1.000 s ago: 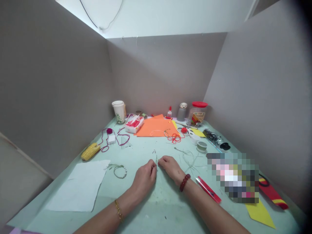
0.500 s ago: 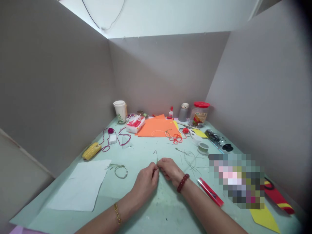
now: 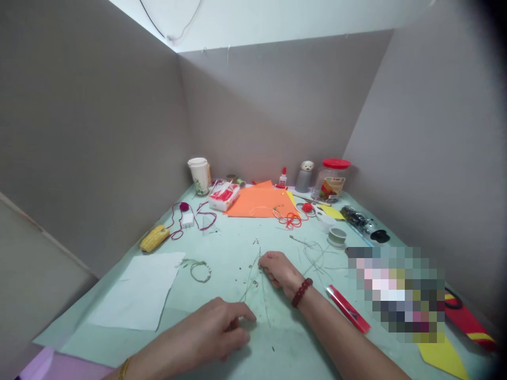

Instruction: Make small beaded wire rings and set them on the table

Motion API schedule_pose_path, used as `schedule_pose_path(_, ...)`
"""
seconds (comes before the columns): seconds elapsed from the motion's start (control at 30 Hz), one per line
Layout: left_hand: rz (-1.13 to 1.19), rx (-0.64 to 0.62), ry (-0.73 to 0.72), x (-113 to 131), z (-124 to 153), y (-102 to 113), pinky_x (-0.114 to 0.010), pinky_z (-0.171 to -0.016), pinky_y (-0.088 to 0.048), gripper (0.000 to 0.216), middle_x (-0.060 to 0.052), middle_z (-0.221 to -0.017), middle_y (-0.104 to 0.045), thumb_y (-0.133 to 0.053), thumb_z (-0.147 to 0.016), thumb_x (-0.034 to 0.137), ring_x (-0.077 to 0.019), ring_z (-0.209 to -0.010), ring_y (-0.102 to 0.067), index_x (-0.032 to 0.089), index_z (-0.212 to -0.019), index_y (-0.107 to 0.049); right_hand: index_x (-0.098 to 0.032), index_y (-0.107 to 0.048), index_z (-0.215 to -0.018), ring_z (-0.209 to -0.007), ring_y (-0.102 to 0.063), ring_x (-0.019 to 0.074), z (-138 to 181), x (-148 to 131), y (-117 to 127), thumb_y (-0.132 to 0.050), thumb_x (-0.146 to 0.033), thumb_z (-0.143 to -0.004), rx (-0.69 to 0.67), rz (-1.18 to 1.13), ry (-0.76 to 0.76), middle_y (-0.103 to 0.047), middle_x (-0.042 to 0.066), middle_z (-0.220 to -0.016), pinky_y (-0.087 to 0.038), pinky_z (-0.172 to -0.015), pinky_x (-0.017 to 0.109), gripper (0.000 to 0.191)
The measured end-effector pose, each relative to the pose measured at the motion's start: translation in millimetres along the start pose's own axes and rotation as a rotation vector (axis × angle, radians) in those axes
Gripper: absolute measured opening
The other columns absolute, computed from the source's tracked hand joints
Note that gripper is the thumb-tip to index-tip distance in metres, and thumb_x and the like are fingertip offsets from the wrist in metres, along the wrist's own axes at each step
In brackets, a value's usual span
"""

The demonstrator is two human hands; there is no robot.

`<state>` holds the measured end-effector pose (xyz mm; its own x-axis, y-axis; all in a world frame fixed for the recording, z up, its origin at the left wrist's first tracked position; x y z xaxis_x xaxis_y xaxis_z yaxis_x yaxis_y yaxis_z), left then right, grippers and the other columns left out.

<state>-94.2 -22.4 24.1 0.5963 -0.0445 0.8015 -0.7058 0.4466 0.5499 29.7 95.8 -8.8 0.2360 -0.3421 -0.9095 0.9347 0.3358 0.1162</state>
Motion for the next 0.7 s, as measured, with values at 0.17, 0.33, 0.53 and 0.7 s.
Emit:
schedule_pose_path(0.17, -0.105, 0.26, 0.043, -1.2, -51.4, 43.9, -0.022, -0.05, -0.037, 0.026, -0.001, -0.068, -0.065, -0.042, -0.082, 0.031, -0.0132, -0.054, -0.056, 0.018, -0.085, -0.065, -0.019, -0.04, -0.057, -0.037, -0.019, 0.0041, -1.0, 0.9, -0.3, -0.048, -0.017, -0.063, -0.016, -0.012, 0.01, -0.028, -0.009, -0.043, -0.01, -0.036, 0.021, 0.01)
schedule_pose_path(0.33, -0.213, 0.467, 0.051, -8.5, -115.4, 53.1, -0.025, -0.064, -0.04, 0.022, -0.006, -0.085, -0.067, -0.044, -0.079, 0.023, -0.0165, -0.073, -0.058, 0.017, -0.089, -0.063, -0.02, -0.038, -0.058, -0.037, -0.018, 0.0043, 0.0, 0.2, -1.2, -0.047, -0.019, -0.064, -0.028, 0.0, 0.008, -0.026, -0.01, -0.044, -0.01, -0.036, 0.021, 0.011)
schedule_pose_path(0.53, -0.264, 0.444, 0.056, -13.4, -123.5, 45.4, -0.027, -0.064, -0.037, 0.012, -0.004, -0.079, -0.062, -0.046, -0.077, 0.022, -0.0178, -0.074, -0.055, 0.02, -0.071, -0.057, -0.02, -0.036, -0.056, -0.037, -0.017, 0.0041, 0.0, -1.4, -1.3, -0.045, -0.017, -0.065, -0.018, 0.032, 0.003, -0.025, -0.01, -0.043, -0.01, -0.036, 0.021, 0.013)
schedule_pose_path(0.7, -0.225, 0.435, 0.048, -15.6, -121.9, 45.9, -0.025, -0.059, -0.035, 0.015, -0.001, -0.07, -0.061, -0.041, -0.08, 0.021, -0.0149, -0.064, -0.053, 0.02, -0.072, -0.053, -0.019, -0.037, -0.056, -0.038, -0.017, 0.004, -0.2, -2.4, 0.8, -0.044, -0.015, -0.064, 0.009, 0.058, -0.004, -0.025, -0.01, -0.044, -0.009, -0.037, 0.022, 0.011)
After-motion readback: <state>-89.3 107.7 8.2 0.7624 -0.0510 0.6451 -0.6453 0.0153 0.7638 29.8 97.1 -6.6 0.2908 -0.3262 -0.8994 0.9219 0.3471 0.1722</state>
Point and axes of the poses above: each hand's wrist, its own z-axis away from the middle knuckle, its own y-axis out of the back of the hand, x = y × z, the point moved 7 cm from there along -z, towards the middle knuckle
